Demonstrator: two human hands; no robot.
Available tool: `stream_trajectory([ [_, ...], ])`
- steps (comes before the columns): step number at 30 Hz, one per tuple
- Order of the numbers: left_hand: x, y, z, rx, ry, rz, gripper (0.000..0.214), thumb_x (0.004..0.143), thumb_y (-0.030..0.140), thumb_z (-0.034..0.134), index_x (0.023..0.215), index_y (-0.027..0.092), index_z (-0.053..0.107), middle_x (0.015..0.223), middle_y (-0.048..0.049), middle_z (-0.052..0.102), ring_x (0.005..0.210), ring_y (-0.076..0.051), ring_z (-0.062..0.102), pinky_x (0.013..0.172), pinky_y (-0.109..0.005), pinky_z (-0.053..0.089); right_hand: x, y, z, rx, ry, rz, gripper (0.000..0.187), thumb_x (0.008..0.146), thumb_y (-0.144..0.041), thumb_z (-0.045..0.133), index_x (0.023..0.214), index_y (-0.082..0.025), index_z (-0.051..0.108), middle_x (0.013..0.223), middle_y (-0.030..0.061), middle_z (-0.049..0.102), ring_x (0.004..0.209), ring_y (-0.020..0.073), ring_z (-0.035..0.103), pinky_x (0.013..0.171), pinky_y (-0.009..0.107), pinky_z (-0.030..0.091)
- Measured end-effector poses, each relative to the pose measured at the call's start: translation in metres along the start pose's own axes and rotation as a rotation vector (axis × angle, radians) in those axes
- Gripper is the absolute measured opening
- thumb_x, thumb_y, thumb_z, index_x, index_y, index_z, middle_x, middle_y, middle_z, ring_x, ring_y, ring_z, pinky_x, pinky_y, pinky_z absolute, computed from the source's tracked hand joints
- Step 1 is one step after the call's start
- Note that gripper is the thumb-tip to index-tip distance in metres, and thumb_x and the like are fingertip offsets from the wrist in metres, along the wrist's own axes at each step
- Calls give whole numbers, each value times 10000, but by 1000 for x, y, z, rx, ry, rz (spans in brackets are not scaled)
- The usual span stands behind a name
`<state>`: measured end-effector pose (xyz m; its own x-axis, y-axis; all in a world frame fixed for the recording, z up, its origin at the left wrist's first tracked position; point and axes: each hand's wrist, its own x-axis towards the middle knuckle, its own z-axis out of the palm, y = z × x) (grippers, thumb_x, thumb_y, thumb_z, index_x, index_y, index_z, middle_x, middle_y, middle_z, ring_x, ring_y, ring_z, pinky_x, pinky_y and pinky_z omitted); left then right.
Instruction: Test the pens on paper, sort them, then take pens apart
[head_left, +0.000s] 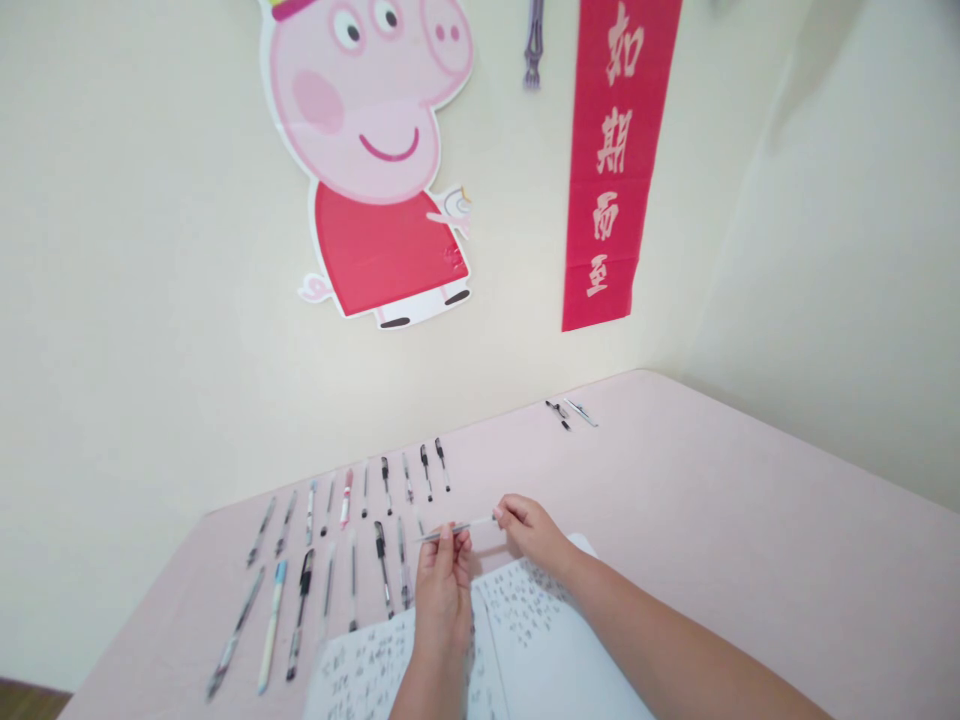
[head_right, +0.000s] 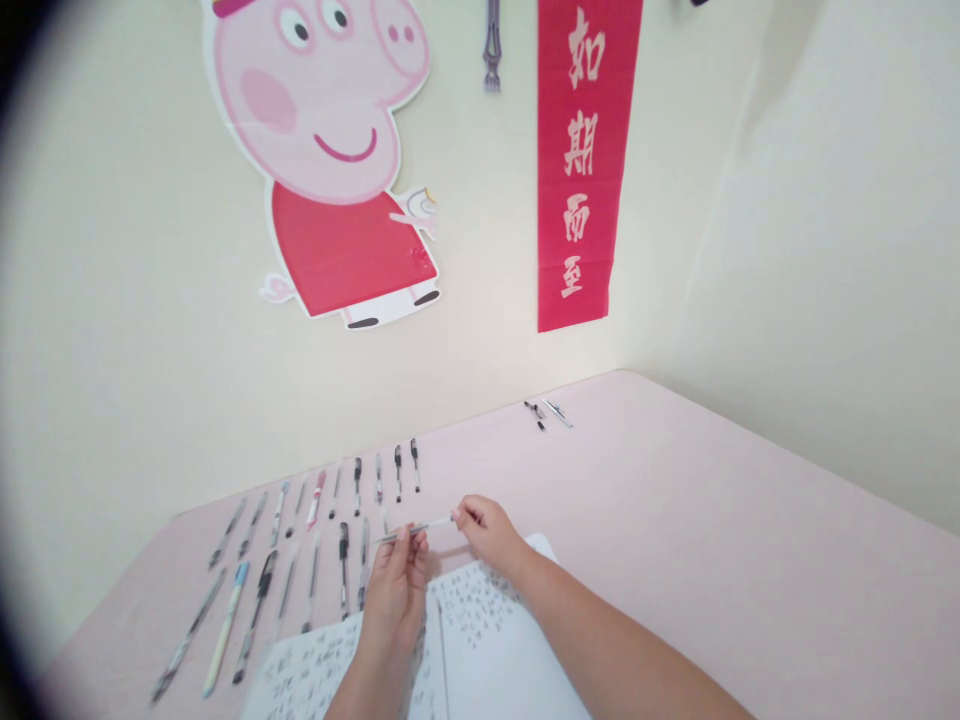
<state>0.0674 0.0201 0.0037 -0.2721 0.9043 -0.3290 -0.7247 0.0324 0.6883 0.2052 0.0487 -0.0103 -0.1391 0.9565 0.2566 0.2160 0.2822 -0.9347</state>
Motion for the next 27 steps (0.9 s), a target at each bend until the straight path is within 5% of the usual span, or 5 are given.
stream_trajectory([
  [5, 2, 0, -1, 5, -2, 8, 140, 813, 48, 523, 701, 113, 576, 660, -20, 624, 592, -57, 617, 600, -128, 520, -1, -5, -3, 114, -24, 16, 324, 763, -488, 516, 644, -190, 466, 598, -35, 401, 590, 118, 370, 552, 234, 296],
  [11, 0, 0, 0, 13, -1, -8, 146, 822, 54, 511, 707, 116, 577, 661, -19, 623, 581, -53, 610, 577, -121, 512, 0, 1, 0, 73, -63, 77, 502, 827, -588, 350, 546, -185, 450, 505, -38, 359, 525, 112, 359, 530, 242, 278],
  [20, 0, 0, -1, 20, -3, 4, 121, 816, 60, 526, 717, 109, 575, 676, -23, 622, 599, -55, 610, 599, -131, 517, -1, -7, -2, 131, -49, 28, 336, 760, -499, 513, 641, -190, 457, 587, -42, 386, 579, 112, 365, 546, 232, 294],
  [27, -3, 2, 2, 18, 12, -17, 120, 801, 53, 545, 702, 113, 574, 653, -19, 621, 575, -58, 609, 591, -134, 518, 0, 0, -1, 57, -50, 67, 497, 816, -594, 362, 535, -190, 426, 507, -38, 353, 525, 111, 350, 523, 239, 277],
])
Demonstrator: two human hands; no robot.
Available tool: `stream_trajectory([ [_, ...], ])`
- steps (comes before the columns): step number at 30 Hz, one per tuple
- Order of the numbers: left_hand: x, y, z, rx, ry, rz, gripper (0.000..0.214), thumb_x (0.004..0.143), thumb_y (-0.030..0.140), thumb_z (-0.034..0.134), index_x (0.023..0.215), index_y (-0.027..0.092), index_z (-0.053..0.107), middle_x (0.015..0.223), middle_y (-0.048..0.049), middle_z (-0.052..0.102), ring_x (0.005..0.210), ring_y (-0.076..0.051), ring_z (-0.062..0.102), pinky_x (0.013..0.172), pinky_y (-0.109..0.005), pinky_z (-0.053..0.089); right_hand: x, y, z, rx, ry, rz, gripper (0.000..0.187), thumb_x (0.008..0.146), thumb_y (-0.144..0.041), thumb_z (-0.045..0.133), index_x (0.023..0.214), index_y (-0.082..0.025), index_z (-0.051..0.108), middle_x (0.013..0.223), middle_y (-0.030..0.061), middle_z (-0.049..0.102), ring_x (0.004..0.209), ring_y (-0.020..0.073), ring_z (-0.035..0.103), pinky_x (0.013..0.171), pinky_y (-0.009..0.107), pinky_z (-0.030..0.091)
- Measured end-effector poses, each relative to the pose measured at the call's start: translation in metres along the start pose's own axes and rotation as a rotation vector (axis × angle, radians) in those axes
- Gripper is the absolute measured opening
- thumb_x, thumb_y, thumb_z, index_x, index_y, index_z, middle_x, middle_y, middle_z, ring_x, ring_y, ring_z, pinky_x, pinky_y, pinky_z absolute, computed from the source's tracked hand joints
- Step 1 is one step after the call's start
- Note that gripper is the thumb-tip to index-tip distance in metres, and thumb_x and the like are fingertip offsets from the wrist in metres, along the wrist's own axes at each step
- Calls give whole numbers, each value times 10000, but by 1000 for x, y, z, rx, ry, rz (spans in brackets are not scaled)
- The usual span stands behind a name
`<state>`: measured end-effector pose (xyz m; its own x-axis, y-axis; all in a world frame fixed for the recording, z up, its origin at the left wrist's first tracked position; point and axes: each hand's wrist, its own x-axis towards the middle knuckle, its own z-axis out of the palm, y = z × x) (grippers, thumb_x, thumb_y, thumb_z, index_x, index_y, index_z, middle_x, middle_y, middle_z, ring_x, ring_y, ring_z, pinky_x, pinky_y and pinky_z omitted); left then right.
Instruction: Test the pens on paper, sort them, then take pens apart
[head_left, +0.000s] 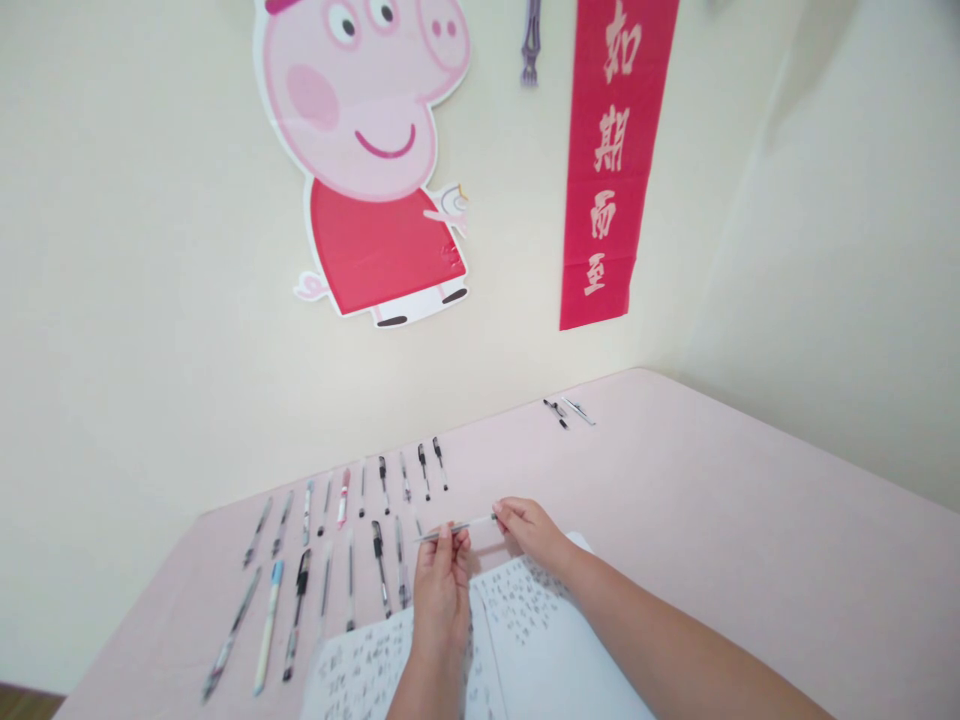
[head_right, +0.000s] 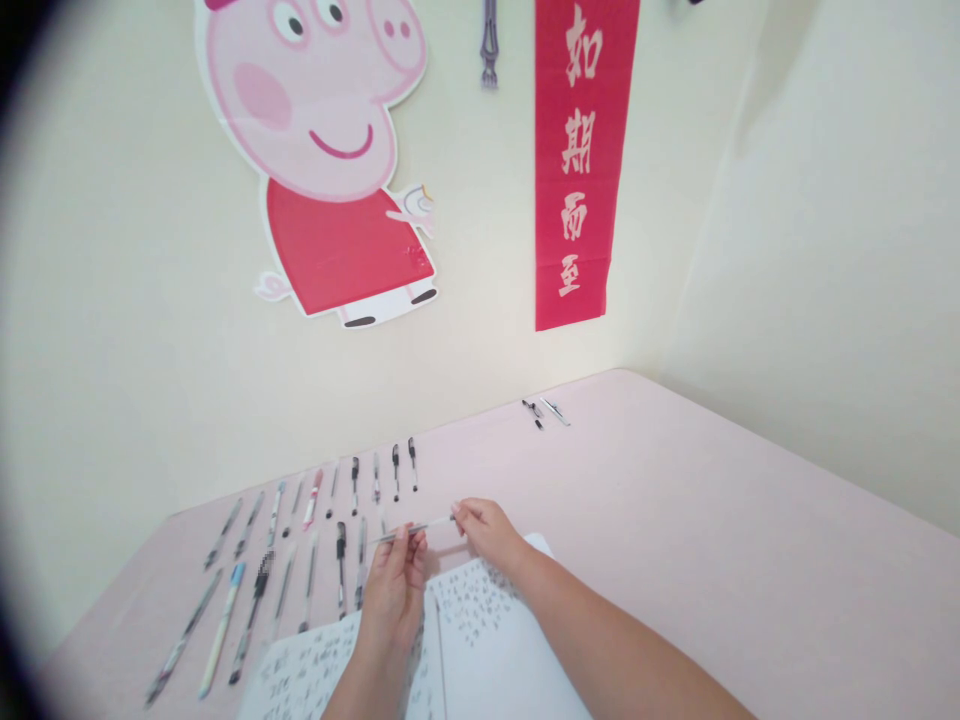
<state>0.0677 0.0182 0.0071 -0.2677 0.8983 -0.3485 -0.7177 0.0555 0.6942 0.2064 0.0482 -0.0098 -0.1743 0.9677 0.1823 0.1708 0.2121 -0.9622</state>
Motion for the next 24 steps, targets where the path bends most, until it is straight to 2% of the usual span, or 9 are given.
stream_trajectory([
  [8, 2, -1, -1, 8, -7, -2, 120, 818, 56, 523, 728, 115, 577, 675, -20, 625, 598, -51, 615, 594, -117, 517, -2, -10, -1, 84, 10, -9, 289, 756, -446, 510, 633, -193, 444, 589, -43, 384, 577, 114, 362, 563, 239, 287],
  [11, 2, -1, -1, 3, -4, -4, 131, 818, 49, 518, 716, 111, 572, 664, -19, 622, 583, -50, 611, 587, -116, 515, -1, -8, 0, 86, 28, 3, 313, 778, -470, 470, 634, -193, 448, 586, -39, 380, 584, 118, 369, 560, 239, 289],
  [14, 1, 0, 0, 5, 3, -1, 135, 812, 45, 524, 705, 113, 570, 653, -15, 618, 576, -53, 609, 581, -119, 514, 0, -1, 1, 51, 30, 23, 420, 827, -527, 366, 592, -189, 452, 550, -33, 377, 566, 120, 374, 547, 242, 286],
  [16, 1, 0, 0, 10, 6, 1, 130, 807, 49, 534, 701, 115, 569, 652, -15, 617, 579, -55, 610, 585, -122, 515, 1, 2, 1, 19, 27, 16, 448, 823, -549, 367, 571, -188, 448, 535, -34, 374, 554, 118, 374, 545, 242, 286],
  [24, 4, -2, -3, 5, 3, 10, 138, 818, 59, 523, 700, 115, 569, 672, -22, 624, 601, -52, 618, 607, -121, 516, 1, -2, -1, 38, 40, -34, 264, 770, -423, 516, 657, -188, 479, 604, -36, 422, 597, 117, 390, 573, 240, 310],
])
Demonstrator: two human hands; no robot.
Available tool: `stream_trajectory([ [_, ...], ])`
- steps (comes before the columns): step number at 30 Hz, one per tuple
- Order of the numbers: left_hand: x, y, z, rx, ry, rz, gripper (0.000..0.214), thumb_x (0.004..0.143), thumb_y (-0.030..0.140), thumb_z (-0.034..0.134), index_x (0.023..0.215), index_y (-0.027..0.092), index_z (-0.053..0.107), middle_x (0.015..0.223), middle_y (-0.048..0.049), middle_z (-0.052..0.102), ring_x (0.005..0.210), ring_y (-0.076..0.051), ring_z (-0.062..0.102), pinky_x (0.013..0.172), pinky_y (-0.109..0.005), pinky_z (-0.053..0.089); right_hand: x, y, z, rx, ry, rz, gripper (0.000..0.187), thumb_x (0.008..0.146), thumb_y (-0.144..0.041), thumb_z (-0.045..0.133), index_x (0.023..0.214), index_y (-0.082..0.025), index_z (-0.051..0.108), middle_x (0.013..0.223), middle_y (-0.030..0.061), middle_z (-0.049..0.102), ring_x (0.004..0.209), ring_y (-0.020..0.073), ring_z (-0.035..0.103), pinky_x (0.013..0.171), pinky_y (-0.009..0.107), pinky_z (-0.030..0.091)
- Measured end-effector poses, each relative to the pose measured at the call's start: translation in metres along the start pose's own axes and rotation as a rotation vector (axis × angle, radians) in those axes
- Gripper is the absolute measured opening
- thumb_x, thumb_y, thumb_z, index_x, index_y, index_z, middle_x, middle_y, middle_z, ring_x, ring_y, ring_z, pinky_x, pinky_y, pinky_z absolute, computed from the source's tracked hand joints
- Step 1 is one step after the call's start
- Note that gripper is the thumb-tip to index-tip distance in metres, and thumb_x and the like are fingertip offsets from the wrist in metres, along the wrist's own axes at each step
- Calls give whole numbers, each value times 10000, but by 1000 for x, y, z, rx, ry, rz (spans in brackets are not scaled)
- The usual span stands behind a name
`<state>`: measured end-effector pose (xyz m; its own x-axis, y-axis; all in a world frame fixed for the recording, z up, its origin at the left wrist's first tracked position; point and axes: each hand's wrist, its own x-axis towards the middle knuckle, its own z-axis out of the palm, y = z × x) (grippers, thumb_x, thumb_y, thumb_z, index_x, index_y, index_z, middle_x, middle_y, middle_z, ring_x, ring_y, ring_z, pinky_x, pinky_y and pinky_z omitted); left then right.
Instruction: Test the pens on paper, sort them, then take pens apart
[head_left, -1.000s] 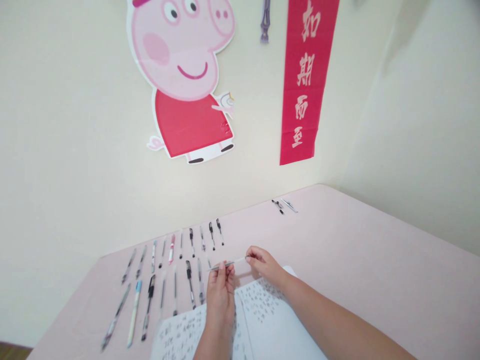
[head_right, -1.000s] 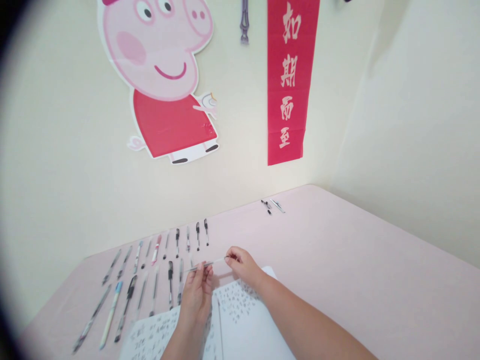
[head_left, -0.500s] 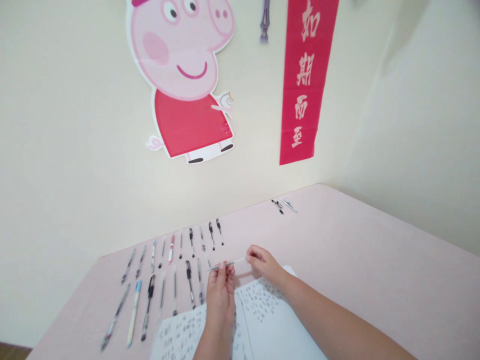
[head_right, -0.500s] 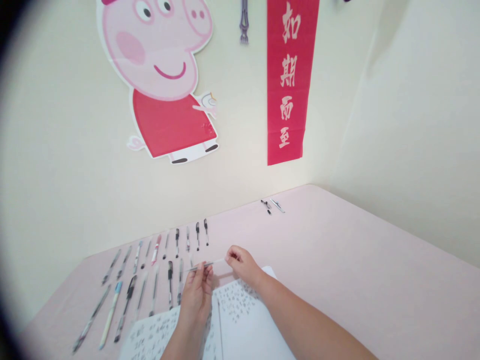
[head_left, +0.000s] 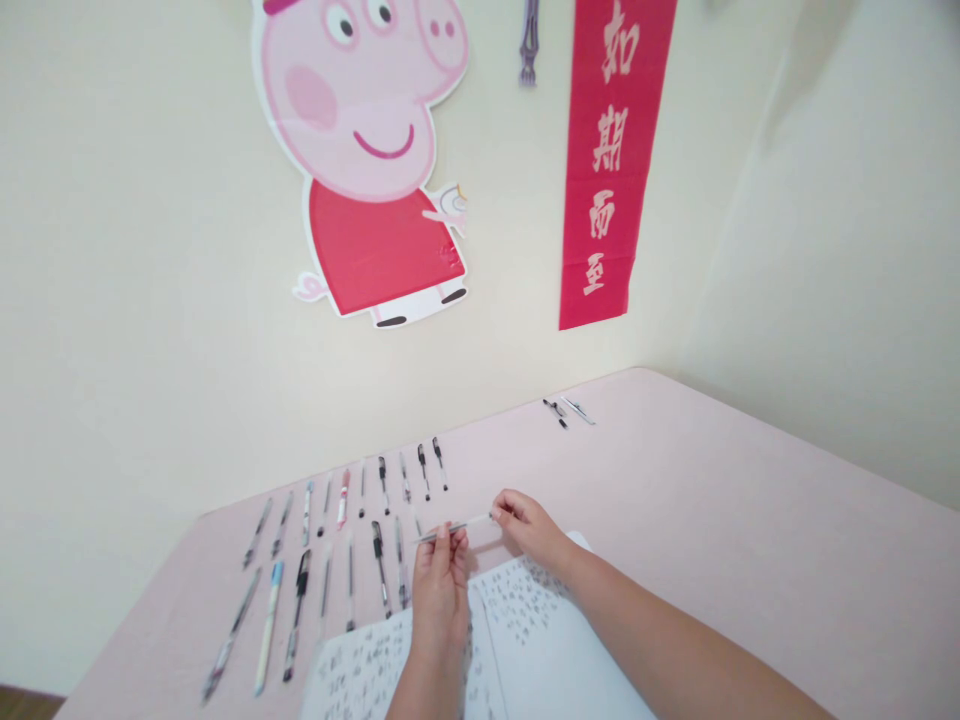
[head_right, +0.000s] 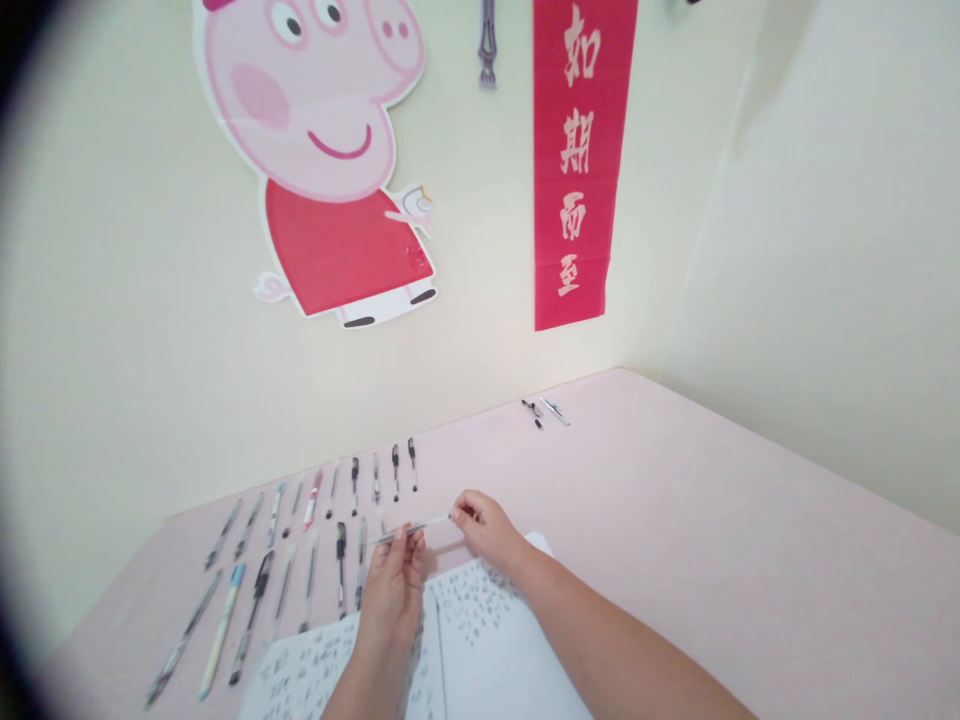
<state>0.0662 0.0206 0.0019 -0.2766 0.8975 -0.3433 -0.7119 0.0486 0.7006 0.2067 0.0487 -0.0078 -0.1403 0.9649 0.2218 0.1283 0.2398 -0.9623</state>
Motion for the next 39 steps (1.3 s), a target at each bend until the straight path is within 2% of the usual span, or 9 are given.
stream_trajectory([
  [5, 1, -1, -1, -3, -9, 10, 142, 821, 59, 518, 702, 118, 567, 678, -17, 625, 605, -49, 617, 615, -125, 516, 1, -1, -2, 14, -7, 0, 270, 762, -442, 535, 688, -185, 501, 621, -32, 450, 613, 120, 415, 590, 242, 329],
  [9, 1, -1, -1, 9, -8, 1, 129, 820, 64, 524, 713, 120, 571, 688, -19, 629, 610, -50, 618, 608, -122, 512, 2, 3, -2, -53, 2, 17, 419, 826, -525, 395, 603, -181, 482, 562, -28, 420, 580, 122, 415, 576, 248, 324],
  [11, 0, -1, -1, 13, -11, 1, 124, 817, 63, 529, 716, 120, 574, 686, -19, 629, 608, -51, 617, 601, -120, 509, 2, 5, -1, -116, 4, 22, 439, 834, -519, 383, 569, -181, 474, 526, -34, 396, 559, 119, 402, 558, 243, 312],
  [14, 1, -1, -1, 9, -12, 9, 117, 810, 65, 541, 713, 122, 574, 692, -22, 633, 609, -55, 618, 606, -130, 513, 2, 7, -1, -144, 15, -6, 364, 814, -458, 451, 581, -180, 479, 537, -39, 404, 568, 115, 392, 553, 236, 304],
  [21, 0, 2, 1, 7, 17, 13, 135, 812, 75, 542, 689, 126, 568, 684, -18, 630, 618, -53, 621, 627, -137, 517, 2, 2, -2, 1, 19, 5, 114, 720, -296, 545, 736, -188, 515, 641, -33, 461, 615, 121, 421, 597, 248, 336],
  [26, 0, 2, 0, -2, 19, 19, 160, 824, 66, 518, 679, 119, 563, 697, -22, 631, 624, -51, 621, 635, -139, 519, 1, -4, -2, 121, 56, 19, 86, 705, -268, 524, 733, -191, 496, 639, -36, 465, 607, 116, 435, 594, 248, 346],
  [31, 1, 1, -1, -10, 20, 21, 167, 831, 59, 501, 689, 116, 567, 693, -22, 631, 617, -50, 619, 631, -140, 520, 1, -3, 0, 217, 66, 128, 91, 699, -260, 494, 768, -203, 475, 564, -55, 489, 481, 93, 386, 482, 216, 296],
  [36, 4, 0, -2, -9, 0, 28, 155, 835, 63, 496, 716, 125, 572, 701, -17, 633, 628, -52, 620, 640, -146, 515, 4, 2, 0, 141, 83, 164, 124, 677, -228, 447, 732, -185, 549, 547, -51, 445, 494, 98, 385, 479, 219, 292],
  [39, 4, -2, -4, 18, -33, 60, 110, 827, 90, 522, 742, 132, 579, 716, -8, 633, 643, -51, 616, 662, -153, 504, 5, 3, 0, 111, 54, 128, 144, 689, -247, 456, 749, -175, 566, 584, -42, 454, 551, 108, 417, 531, 230, 326],
])
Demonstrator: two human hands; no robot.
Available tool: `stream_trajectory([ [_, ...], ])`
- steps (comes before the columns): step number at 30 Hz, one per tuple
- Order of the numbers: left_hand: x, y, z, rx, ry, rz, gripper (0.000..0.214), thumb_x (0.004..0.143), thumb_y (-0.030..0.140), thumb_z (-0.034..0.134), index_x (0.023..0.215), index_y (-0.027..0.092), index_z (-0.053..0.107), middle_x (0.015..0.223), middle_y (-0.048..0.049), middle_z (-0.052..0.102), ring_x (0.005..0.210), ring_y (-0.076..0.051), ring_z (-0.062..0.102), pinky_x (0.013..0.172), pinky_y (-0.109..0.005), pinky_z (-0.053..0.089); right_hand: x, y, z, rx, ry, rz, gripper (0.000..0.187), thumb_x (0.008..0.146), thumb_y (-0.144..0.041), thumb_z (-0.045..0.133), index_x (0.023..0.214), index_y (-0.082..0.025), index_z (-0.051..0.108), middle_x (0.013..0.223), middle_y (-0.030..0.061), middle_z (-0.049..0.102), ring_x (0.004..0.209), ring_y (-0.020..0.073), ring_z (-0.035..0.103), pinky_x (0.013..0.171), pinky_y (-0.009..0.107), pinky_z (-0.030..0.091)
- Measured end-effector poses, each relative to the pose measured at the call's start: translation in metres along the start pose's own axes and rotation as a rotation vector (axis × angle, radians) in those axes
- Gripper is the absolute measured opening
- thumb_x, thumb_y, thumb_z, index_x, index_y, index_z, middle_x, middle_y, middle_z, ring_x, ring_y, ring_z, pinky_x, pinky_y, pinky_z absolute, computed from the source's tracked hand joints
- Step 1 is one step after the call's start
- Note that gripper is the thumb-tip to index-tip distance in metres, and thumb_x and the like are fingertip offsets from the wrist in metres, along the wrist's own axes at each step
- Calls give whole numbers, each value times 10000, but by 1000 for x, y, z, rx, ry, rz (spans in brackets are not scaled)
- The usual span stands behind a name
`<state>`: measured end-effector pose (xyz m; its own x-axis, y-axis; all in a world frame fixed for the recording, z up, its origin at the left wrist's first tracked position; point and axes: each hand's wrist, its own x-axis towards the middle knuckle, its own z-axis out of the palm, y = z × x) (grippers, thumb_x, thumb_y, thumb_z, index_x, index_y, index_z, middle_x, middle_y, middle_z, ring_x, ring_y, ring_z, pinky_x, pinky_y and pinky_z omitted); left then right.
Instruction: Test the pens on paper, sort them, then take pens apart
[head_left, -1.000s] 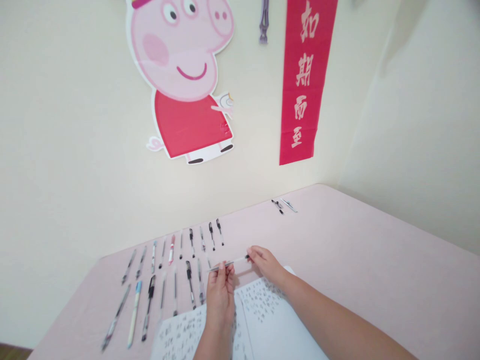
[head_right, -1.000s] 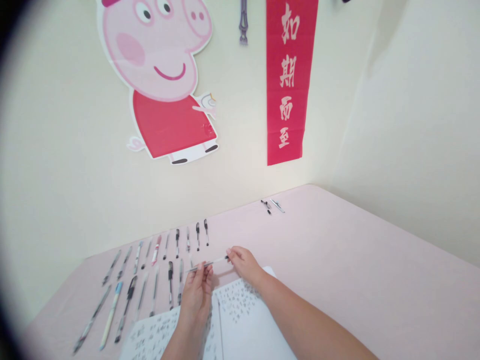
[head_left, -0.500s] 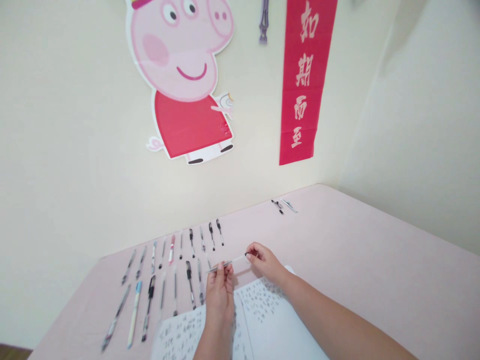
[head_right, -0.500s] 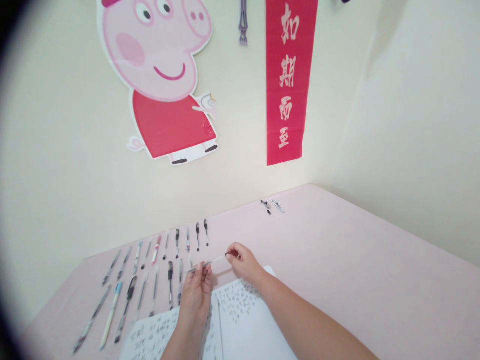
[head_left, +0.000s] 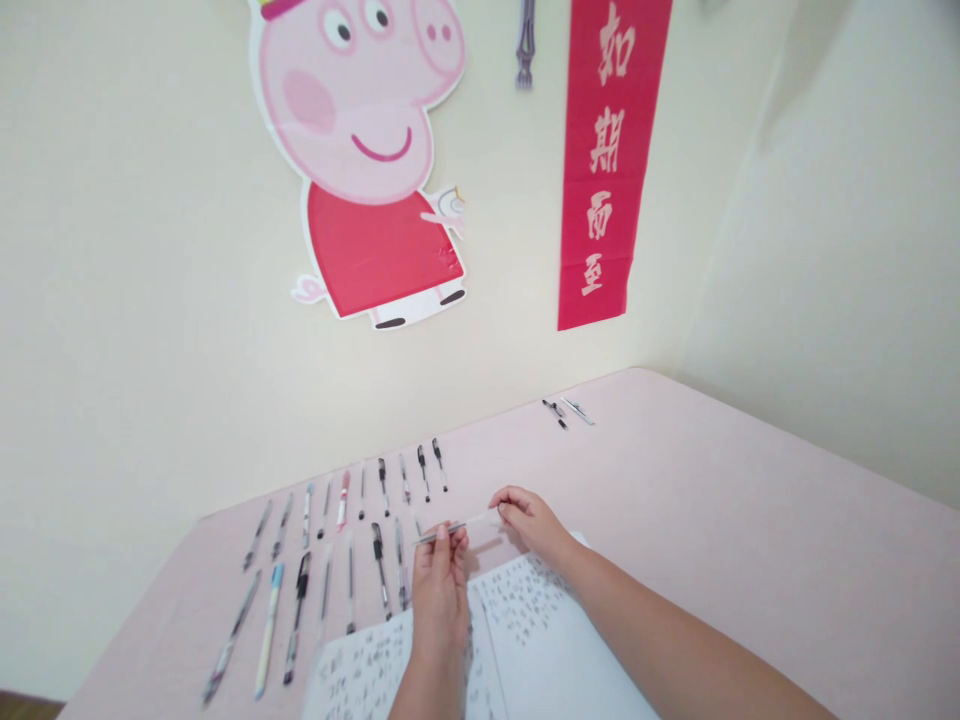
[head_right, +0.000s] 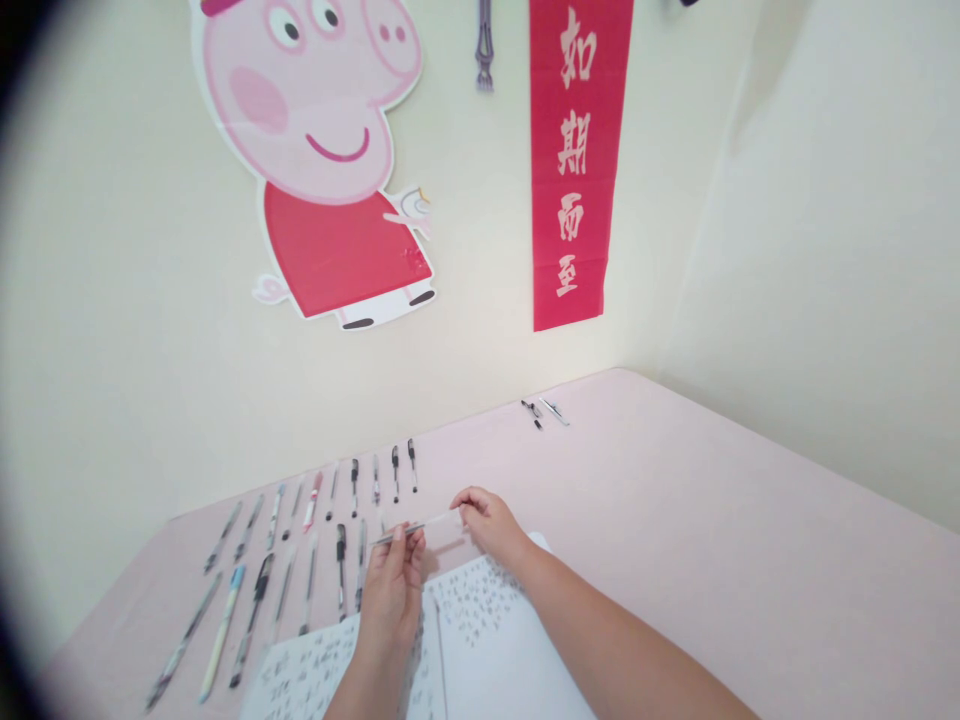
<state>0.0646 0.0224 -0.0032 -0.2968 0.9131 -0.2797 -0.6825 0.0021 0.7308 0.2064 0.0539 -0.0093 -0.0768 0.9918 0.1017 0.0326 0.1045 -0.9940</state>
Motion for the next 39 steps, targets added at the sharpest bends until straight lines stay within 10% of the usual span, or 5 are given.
stream_trajectory([
  [16, -2, 1, -3, 83, -10, 133, 133, 763, 284, 632, 807, 176, 568, 727, 26, 607, 655, -68, 593, 668, -193, 477, 0, 6, -1, -96, -170, -47, 260, 735, -423, 558, 707, -167, 523, 600, -42, 437, 564, 96, 380, 551, 230, 303],
  [32, 1, 4, -3, 37, 150, 176, 56, 820, 191, 541, 770, 167, 546, 691, 13, 604, 631, -64, 592, 683, -197, 493, 14, -1, -72, -34, -34, 109, 293, 693, -465, 556, 684, -172, 538, 522, -56, 416, 463, 76, 311, 456, 212, 209],
  [39, 4, 1, -6, 79, 114, 195, 115, 769, 259, 609, 749, 167, 542, 659, 17, 598, 622, -80, 597, 649, -216, 498, 18, 8, -71, -175, 61, 38, 227, 730, -401, 513, 688, -179, 528, 540, -53, 437, 506, 98, 391, 507, 224, 302],
])
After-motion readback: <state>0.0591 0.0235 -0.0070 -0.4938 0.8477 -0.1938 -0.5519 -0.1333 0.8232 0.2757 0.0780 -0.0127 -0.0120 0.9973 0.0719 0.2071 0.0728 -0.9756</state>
